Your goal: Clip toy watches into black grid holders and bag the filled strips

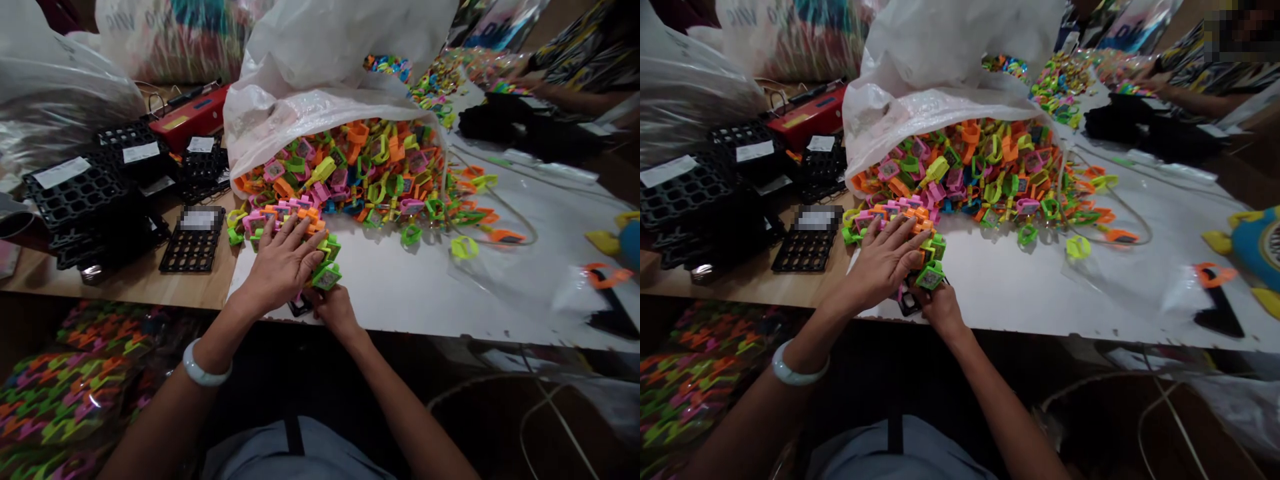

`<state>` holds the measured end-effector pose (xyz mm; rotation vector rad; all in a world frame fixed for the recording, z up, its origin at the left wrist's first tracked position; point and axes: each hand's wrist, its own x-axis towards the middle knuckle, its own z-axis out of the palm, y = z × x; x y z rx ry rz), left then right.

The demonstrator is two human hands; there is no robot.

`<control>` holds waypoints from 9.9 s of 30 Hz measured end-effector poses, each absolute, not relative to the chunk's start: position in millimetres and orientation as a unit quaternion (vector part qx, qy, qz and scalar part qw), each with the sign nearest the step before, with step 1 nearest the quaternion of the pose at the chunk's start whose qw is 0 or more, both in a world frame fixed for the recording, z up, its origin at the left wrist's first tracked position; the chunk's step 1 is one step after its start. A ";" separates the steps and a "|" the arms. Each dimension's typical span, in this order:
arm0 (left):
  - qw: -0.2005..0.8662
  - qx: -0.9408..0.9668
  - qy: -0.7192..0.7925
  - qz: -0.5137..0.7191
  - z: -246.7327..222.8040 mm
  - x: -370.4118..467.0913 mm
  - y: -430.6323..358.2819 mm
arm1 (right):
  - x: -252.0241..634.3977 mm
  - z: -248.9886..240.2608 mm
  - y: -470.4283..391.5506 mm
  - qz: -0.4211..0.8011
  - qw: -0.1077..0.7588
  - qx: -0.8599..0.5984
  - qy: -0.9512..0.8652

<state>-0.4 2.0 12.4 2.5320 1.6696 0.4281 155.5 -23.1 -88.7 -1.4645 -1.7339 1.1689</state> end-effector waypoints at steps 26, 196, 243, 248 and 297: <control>-0.040 0.817 0.555 0.150 10.0 9.1 -5.5 | 305.0 -80.3 70.6 0.035 0.283 -0.616 -0.734; 0.277 0.768 0.470 0.336 28.8 77.5 -34.4 | 276.1 -22.8 -64.5 0.204 0.417 -0.490 -0.738; -0.005 0.894 0.431 0.125 14.8 28.9 8.3 | 193.1 -98.8 5.4 0.290 0.423 -0.547 -0.662; 0.005 0.893 0.431 0.130 15.9 30.7 6.8 | 187.2 -104.1 -1.8 0.259 0.448 -0.514 -0.684; 0.041 0.926 0.338 0.163 27.8 26.9 13.9 | 183.3 -100.7 -2.7 0.300 0.390 -0.500 -0.713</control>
